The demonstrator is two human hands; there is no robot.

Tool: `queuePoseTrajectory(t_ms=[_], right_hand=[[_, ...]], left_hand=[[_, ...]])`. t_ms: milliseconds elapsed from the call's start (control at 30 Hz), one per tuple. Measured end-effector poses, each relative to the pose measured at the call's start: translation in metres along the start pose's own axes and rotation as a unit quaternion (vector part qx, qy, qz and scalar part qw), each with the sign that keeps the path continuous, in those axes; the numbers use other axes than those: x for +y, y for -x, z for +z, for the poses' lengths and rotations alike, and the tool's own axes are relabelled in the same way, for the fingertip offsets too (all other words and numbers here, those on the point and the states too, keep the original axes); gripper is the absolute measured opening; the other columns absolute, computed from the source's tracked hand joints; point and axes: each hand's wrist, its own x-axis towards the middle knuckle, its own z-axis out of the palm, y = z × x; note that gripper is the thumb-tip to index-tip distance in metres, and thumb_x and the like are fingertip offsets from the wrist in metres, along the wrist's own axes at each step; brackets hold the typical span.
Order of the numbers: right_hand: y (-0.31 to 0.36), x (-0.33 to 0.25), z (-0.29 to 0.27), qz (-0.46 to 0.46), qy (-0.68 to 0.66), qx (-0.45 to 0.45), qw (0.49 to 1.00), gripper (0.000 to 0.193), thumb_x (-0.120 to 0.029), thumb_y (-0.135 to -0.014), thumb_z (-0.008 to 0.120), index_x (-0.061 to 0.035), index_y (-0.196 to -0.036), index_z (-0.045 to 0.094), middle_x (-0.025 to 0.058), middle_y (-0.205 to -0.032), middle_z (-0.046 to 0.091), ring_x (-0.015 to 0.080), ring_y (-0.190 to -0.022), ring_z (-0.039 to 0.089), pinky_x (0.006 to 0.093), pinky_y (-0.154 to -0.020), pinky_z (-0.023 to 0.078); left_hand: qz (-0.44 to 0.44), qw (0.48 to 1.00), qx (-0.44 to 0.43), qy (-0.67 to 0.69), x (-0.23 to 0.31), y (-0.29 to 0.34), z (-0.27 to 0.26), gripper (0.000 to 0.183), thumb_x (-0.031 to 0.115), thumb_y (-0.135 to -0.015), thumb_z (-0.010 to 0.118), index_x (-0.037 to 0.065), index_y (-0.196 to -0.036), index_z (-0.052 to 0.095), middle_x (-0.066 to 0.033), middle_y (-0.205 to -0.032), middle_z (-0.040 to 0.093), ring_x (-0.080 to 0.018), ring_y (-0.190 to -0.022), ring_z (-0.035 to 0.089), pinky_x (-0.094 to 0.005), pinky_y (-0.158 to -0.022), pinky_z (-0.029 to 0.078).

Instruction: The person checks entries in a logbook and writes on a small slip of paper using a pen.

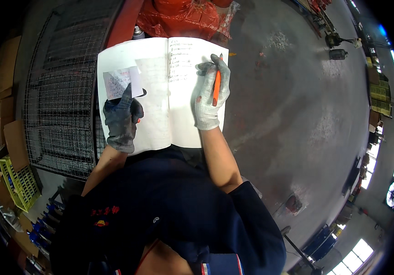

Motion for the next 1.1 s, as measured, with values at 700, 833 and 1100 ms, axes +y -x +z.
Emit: queuePoseTrajectory(t_ms=[700,833,1100], right_hand=[[-0.0004,0.0042,-0.0008,0.009,-0.033,0.002,0.999,0.028,-0.013,-0.108,0.047,0.0041,-0.129,0.053,0.0097,-0.095,0.066,0.0145,-0.089,0.065,0.0299,-0.081,0.054],[-0.0005,0.0073,-0.0011,0.015,-0.05,0.008,0.999,0.028,-0.014,-0.108,0.047,0.0045,-0.129,0.053,0.0098,-0.096,0.067,0.0144,-0.088,0.065,0.0297,-0.081,0.054],[-0.0011,0.0045,-0.0021,0.024,-0.041,0.002,0.999,0.029,-0.014,-0.108,0.048,0.0049,-0.129,0.053,0.0094,-0.095,0.067,0.0146,-0.089,0.066,0.0295,-0.081,0.054]], left_hand=[[0.026,1.0,0.012,0.0,0.007,0.0052,0.0043,0.037,0.041,-0.087,0.077,0.005,-0.081,0.069,-0.0014,-0.05,0.055,-0.0079,-0.042,0.042,-0.0248,-0.046,0.033],[0.031,0.999,0.014,0.007,0.007,0.0053,0.0056,0.037,0.041,-0.087,0.076,0.005,-0.082,0.07,-0.0015,-0.05,0.055,-0.0079,-0.042,0.042,-0.0246,-0.046,0.033],[0.041,0.999,0.001,0.007,0.0048,0.0045,0.0037,0.038,0.043,-0.087,0.077,0.006,-0.081,0.07,-0.0012,-0.051,0.056,-0.0079,-0.042,0.041,-0.0247,-0.046,0.033]])
